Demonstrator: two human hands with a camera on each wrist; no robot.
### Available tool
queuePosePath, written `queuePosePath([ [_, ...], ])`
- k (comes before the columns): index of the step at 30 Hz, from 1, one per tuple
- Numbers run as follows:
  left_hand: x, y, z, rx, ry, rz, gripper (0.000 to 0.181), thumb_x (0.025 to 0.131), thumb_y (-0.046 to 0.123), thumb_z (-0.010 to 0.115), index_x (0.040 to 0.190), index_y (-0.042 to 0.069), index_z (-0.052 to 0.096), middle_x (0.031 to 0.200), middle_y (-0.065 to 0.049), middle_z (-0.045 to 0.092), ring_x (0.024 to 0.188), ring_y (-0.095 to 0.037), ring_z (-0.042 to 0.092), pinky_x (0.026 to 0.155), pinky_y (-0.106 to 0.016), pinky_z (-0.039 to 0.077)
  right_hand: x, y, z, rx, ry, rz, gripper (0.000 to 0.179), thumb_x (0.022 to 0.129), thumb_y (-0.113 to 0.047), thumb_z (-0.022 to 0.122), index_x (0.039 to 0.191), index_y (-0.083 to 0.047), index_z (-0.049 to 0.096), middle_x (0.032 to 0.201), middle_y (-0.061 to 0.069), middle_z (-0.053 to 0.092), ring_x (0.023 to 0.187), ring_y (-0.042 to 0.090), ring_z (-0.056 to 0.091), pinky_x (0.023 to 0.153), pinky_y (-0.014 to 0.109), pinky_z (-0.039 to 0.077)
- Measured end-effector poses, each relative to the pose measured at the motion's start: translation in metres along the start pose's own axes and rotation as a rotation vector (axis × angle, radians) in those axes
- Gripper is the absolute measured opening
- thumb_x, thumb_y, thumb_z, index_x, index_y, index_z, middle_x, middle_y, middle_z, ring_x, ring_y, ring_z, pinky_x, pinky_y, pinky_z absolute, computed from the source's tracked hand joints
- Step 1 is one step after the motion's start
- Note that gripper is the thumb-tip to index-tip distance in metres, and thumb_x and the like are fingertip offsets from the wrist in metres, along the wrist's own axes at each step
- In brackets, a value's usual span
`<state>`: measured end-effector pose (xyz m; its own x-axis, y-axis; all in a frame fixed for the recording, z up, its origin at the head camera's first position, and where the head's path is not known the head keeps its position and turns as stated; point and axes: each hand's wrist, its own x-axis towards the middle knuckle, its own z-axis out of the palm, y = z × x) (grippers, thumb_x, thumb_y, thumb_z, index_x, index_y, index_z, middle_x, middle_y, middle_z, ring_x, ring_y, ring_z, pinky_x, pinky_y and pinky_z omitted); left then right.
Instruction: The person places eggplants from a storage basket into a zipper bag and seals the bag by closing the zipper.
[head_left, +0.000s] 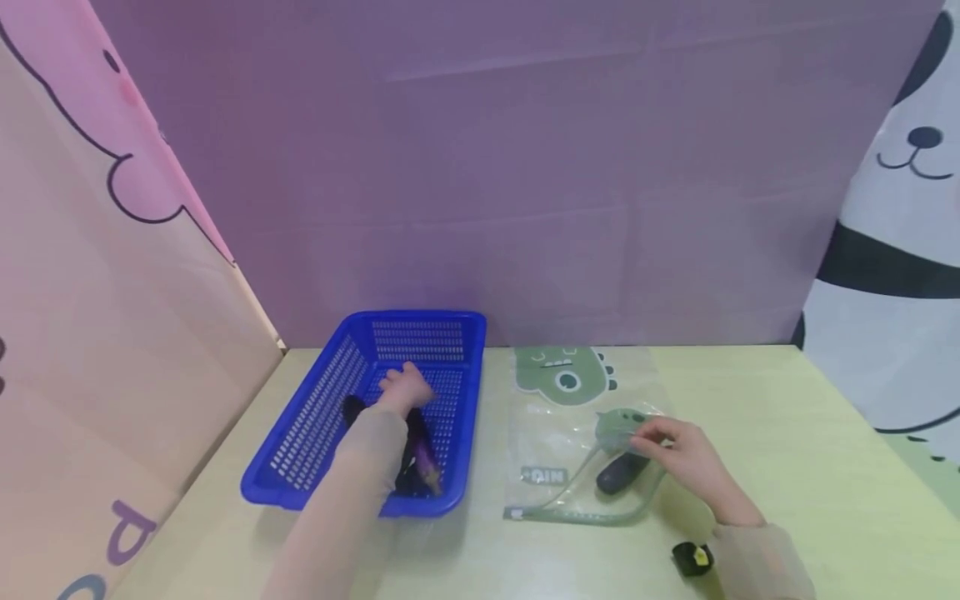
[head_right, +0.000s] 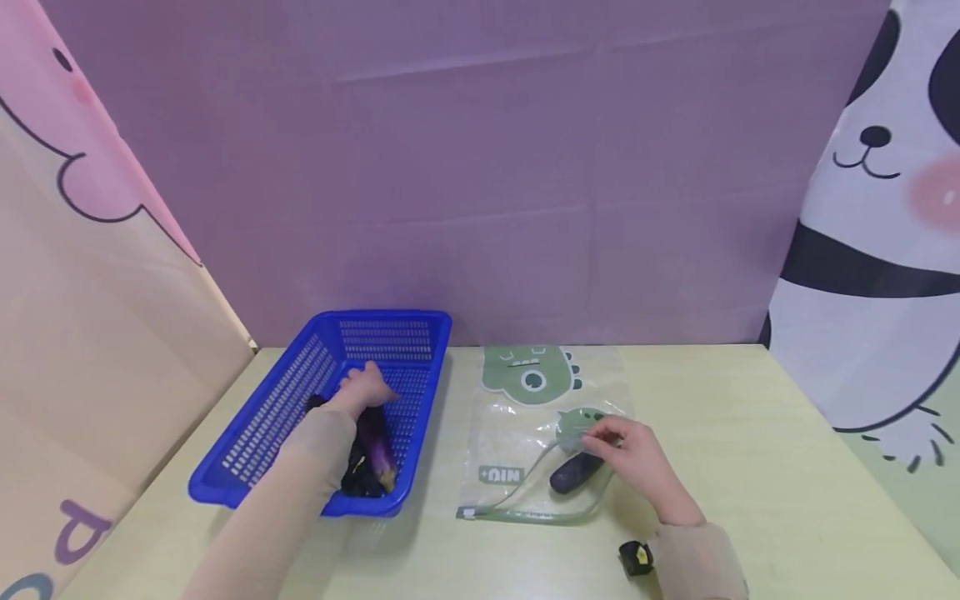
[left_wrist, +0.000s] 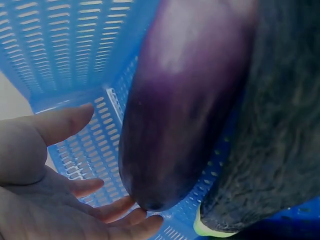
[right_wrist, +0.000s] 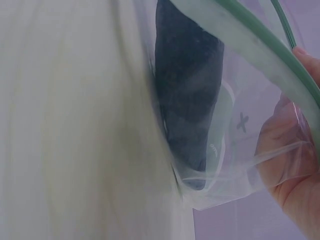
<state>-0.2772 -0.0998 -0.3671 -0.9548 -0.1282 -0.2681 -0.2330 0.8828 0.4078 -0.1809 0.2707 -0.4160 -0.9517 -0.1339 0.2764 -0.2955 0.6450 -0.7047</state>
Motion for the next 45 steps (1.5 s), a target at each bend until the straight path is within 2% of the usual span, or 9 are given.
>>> queuePosePath([
  [5, 0.002, -0.001, 0.001, 0.007, -0.002, -0.026, 0.085, 0.087, 0.021, 0.064, 0.147, -0.007, 0.012, 0.144, -0.042, 0.016, 0.133, -0.055, 0.019, 0.112, -0.061, 0.023, 0.000, 0.000, 0.001, 0.003, -0.002, -0.004, 0.005, 0.085, -0.012, 0.068, 0.086, -0.007, 0.068, 0.082, 0.002, 0.067, 0.072, -0.002, 0.052, 0.060, 0.019, 0.047],
  [11, 0.001, -0.003, 0.001, -0.051, -0.028, -0.019, 0.087, 0.085, 0.017, 0.065, 0.148, -0.007, 0.010, 0.145, -0.041, 0.016, 0.135, -0.054, 0.021, 0.110, -0.063, 0.023, 0.000, 0.000, 0.000, 0.001, 0.001, -0.003, 0.005, 0.085, -0.012, 0.068, 0.086, -0.006, 0.068, 0.083, 0.003, 0.067, 0.073, -0.001, 0.052, 0.061, 0.020, 0.048],
  [14, 0.001, -0.005, 0.002, -0.064, -0.032, 0.011, 0.073, 0.083, 0.016, 0.067, 0.140, -0.010, 0.031, 0.138, -0.037, 0.036, 0.129, -0.049, 0.037, 0.108, -0.059, 0.031, 0.000, 0.001, 0.001, 0.002, 0.000, -0.007, 0.006, 0.085, -0.012, 0.068, 0.086, -0.006, 0.068, 0.083, 0.003, 0.067, 0.073, -0.002, 0.052, 0.061, 0.020, 0.047],
  [17, 0.002, -0.007, 0.003, -0.082, -0.050, 0.042, 0.049, 0.082, 0.016, 0.069, 0.122, -0.009, 0.053, 0.121, -0.028, 0.058, 0.116, -0.041, 0.053, 0.103, -0.053, 0.041, 0.000, 0.001, 0.001, 0.000, 0.002, -0.010, 0.006, 0.085, -0.012, 0.068, 0.086, -0.006, 0.068, 0.083, 0.003, 0.067, 0.073, -0.002, 0.052, 0.061, 0.019, 0.047],
  [19, 0.003, -0.008, 0.004, -0.091, -0.073, 0.057, 0.038, 0.083, 0.017, 0.069, 0.114, -0.005, 0.061, 0.113, -0.023, 0.064, 0.109, -0.038, 0.059, 0.101, -0.050, 0.044, 0.000, 0.002, 0.001, -0.004, 0.007, -0.016, 0.005, 0.085, -0.012, 0.068, 0.086, -0.007, 0.068, 0.083, 0.003, 0.068, 0.073, -0.002, 0.052, 0.061, 0.019, 0.047],
  [31, 0.005, -0.011, 0.007, -0.021, -0.107, 0.062, 0.049, 0.085, 0.030, 0.067, 0.118, -0.006, 0.059, 0.112, -0.022, 0.064, 0.107, -0.036, 0.060, 0.099, -0.048, 0.046, 0.000, 0.003, 0.002, -0.003, 0.014, -0.034, 0.005, 0.084, -0.011, 0.068, 0.085, -0.006, 0.068, 0.081, 0.002, 0.067, 0.072, -0.002, 0.052, 0.060, 0.019, 0.047],
  [39, 0.005, -0.014, 0.007, -0.196, -0.176, 0.046, 0.047, 0.083, 0.025, 0.070, 0.112, -0.010, 0.059, 0.099, -0.024, 0.066, 0.085, -0.033, 0.066, 0.069, -0.040, 0.058, 0.000, 0.001, 0.001, 0.006, 0.001, -0.008, 0.006, 0.085, -0.012, 0.068, 0.086, -0.006, 0.068, 0.082, 0.003, 0.067, 0.073, -0.002, 0.052, 0.060, 0.019, 0.047],
  [41, 0.004, -0.014, 0.007, -0.241, -0.202, 0.031, 0.047, 0.082, 0.024, 0.072, 0.112, -0.010, 0.059, 0.098, -0.023, 0.066, 0.082, -0.032, 0.067, 0.067, -0.038, 0.058, 0.000, 0.001, 0.001, 0.005, -0.002, -0.006, 0.006, 0.085, -0.012, 0.068, 0.086, -0.006, 0.068, 0.082, 0.003, 0.067, 0.073, -0.002, 0.052, 0.061, 0.019, 0.047],
  [45, -0.001, -0.014, 0.007, -0.306, -0.249, 0.017, 0.045, 0.081, 0.022, 0.074, 0.111, -0.007, 0.058, 0.102, -0.021, 0.065, 0.083, -0.032, 0.068, 0.072, -0.039, 0.059, 0.000, 0.000, 0.001, 0.004, -0.006, 0.002, 0.006, 0.085, -0.013, 0.068, 0.086, -0.006, 0.068, 0.083, 0.002, 0.067, 0.073, -0.001, 0.052, 0.061, 0.019, 0.047],
])
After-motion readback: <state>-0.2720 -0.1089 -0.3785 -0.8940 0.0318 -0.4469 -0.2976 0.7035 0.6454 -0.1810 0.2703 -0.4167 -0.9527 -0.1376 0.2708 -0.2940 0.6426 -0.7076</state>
